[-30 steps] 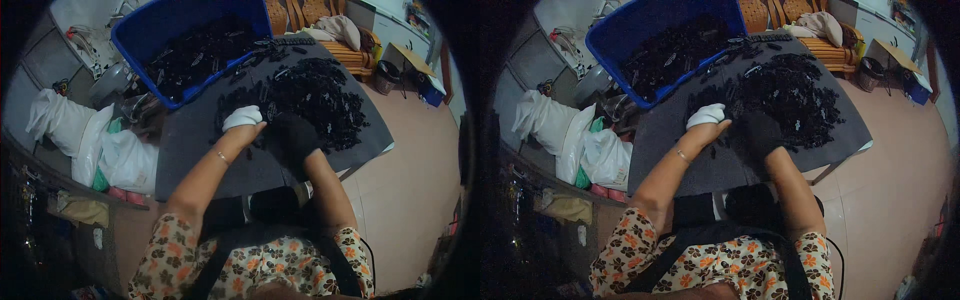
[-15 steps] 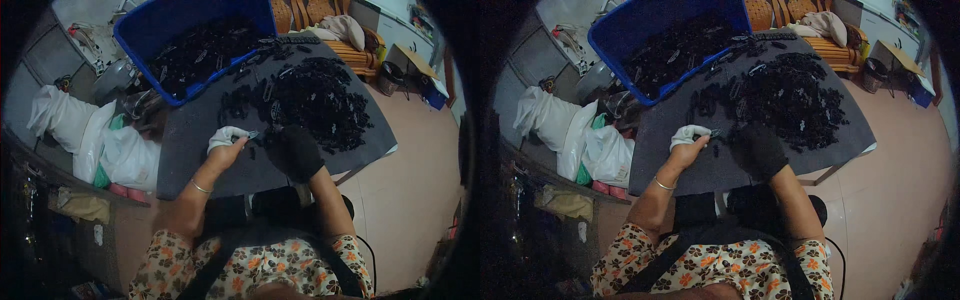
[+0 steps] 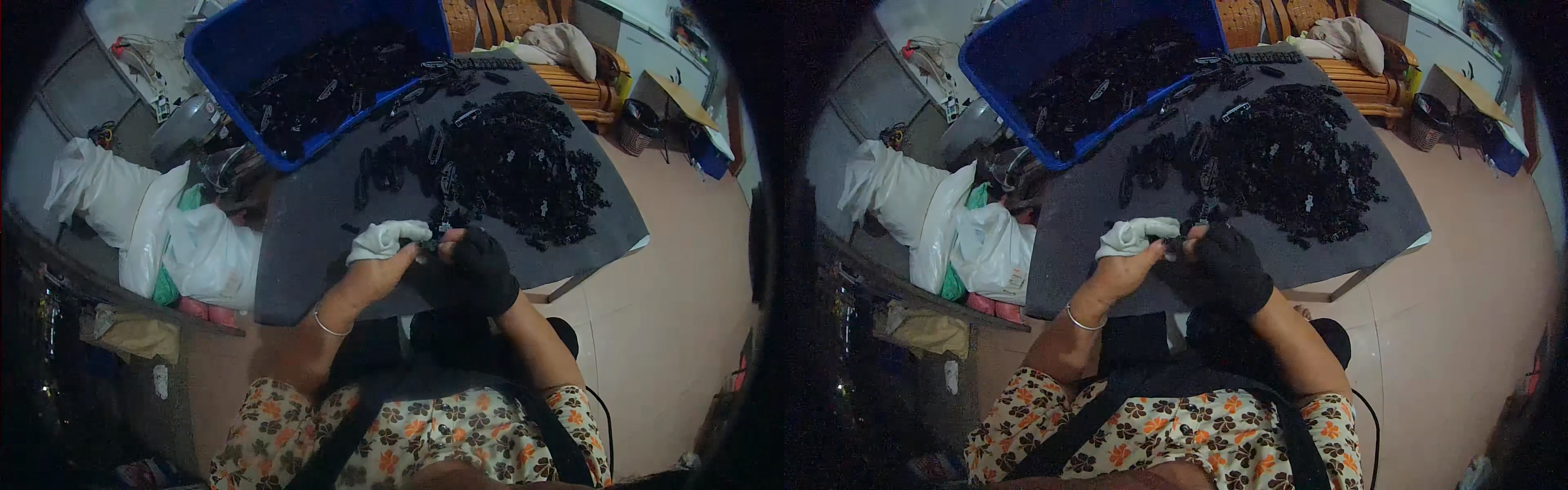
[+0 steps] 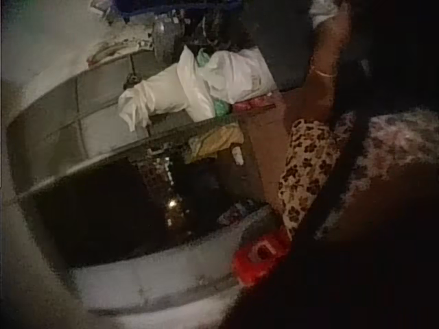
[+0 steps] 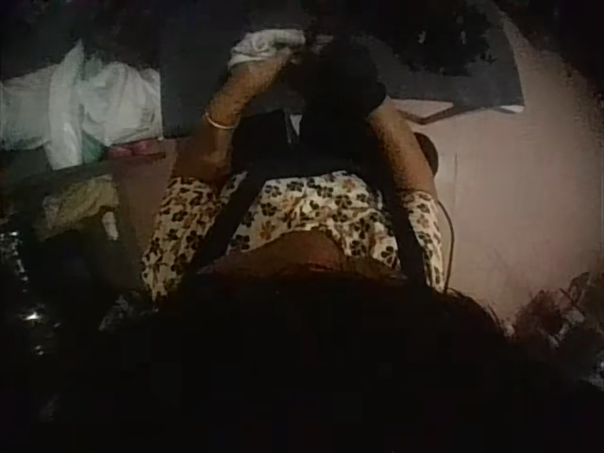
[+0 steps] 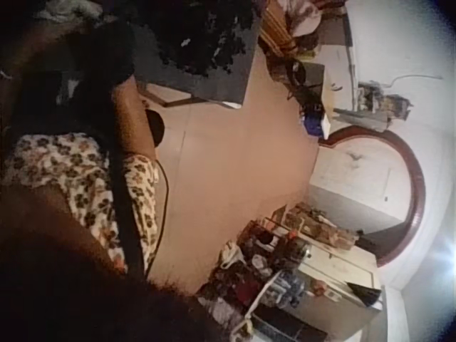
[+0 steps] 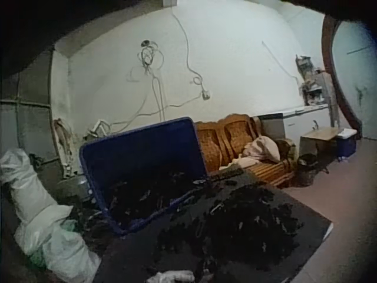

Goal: Sorting small bundles of black material from a blue bin into bags or separate piles at a production workstation.

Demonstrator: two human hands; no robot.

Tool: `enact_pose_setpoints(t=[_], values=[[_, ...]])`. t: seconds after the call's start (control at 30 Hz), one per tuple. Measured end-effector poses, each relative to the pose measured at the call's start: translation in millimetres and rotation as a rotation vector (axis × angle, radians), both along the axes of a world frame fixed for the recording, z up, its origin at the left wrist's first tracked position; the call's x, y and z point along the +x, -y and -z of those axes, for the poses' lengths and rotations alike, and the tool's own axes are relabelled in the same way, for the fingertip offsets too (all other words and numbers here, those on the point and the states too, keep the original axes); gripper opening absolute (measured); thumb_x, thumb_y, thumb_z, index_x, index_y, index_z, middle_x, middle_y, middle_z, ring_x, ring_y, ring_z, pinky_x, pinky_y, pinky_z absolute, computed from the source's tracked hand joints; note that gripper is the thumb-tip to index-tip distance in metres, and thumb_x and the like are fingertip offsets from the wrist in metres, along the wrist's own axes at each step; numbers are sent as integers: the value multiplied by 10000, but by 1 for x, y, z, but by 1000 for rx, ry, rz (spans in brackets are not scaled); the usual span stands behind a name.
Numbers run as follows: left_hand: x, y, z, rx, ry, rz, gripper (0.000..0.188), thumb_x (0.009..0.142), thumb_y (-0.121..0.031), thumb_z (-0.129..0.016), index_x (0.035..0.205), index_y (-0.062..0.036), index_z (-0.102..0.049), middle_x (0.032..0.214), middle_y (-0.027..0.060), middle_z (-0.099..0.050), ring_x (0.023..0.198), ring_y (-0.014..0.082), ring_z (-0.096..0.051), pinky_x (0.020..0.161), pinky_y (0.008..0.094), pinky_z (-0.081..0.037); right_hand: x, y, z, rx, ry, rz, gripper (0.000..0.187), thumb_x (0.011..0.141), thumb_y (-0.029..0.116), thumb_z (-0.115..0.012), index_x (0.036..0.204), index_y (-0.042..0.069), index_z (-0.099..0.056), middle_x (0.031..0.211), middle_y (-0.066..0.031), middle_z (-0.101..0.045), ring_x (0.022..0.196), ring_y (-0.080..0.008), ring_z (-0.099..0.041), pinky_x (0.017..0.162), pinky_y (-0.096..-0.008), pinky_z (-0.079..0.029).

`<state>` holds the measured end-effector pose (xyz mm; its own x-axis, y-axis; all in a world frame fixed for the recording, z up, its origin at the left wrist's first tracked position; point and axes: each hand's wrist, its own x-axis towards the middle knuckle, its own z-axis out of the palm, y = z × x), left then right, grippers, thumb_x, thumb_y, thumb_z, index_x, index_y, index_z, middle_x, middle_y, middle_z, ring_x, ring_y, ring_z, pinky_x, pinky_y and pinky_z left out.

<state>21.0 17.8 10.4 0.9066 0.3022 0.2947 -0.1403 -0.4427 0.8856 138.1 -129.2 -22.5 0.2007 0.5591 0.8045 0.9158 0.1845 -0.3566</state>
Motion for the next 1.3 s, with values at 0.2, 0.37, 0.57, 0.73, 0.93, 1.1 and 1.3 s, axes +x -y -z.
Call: enact_pose_setpoints(t=[0.2, 0.37, 0.57, 0.73, 0.93, 1.1, 1.3], values=[[-1, 5, -4, -207, -185, -112, 214, 893, -167, -537, 999, 2, -617, 840, 43, -633, 693, 108, -605, 589, 235, -498, -6, 0, 1, 37, 82, 13, 211, 621, 19, -659, 807, 56, -565, 858, -119, -588, 724, -299, -570, 604, -363, -473], [-5, 4, -2, -454, -168, -47, 240, 906, -218, -533, 990, -10, -619, 807, 31, -626, 665, 94, -596, 546, 228, -495, -2, 6, 5, -6, 157, 15, 184, 645, 45, -643, 813, 61, -572, 890, -103, -589, 759, -290, -566, 648, -394, -456], [-6, 2, -4, -489, -114, 38, 215, 919, -192, -507, 996, -13, -597, 854, 41, -618, 675, 97, -599, 558, 212, -496, -7, 7, -1, -3, 333, 62, 266, 610, 93, -640, 871, 62, -598, 923, -92, -588, 813, -288, -564, 718, -407, -439], [-12, 6, -14, -446, -145, 44, 167, 918, -108, -478, 999, 18, -554, 875, 87, -615, 763, 141, -622, 627, 242, -528, -9, 9, -9, 4, 215, 8, 289, 591, 101, -646, 874, 68, -600, 911, -88, -590, 836, -282, -560, 736, -398, -432], [-17, 17, -15, -482, -17, -23, 178, 892, -17, -459, 1036, 64, -525, 951, 147, -608, 849, 191, -631, 699, 254, -540, -20, 3, -8, 40, -279, 83, 135, 738, 6, -593, 845, 40, -519, 775, -60, -555, 689, -190, -552, 648, -289, -448], [-17, 30, -2, 295, 168, -162, 231, 852, -14, -512, 1072, 46, -548, 1002, 203, -606, 906, 271, -627, 747, 317, -524, -25, -2, 1, -185, -1097, -112, 104, 834, 101, -570, 891, 43, -505, 797, -7, -549, 699, -86, -498, 624, -247, -428], [-26, 47, -12, 583, 239, -102, 285, 795, 19, -516, 1072, 17, -585, 1074, 252, -576, 1064, 360, -543, 901, 374, -451, -43, 4, -10, -117, -1296, -345, 110, 857, 125, -538, 919, 38, -513, 809, -16, -548, 701, -81, -490, 623, -243, -423]])
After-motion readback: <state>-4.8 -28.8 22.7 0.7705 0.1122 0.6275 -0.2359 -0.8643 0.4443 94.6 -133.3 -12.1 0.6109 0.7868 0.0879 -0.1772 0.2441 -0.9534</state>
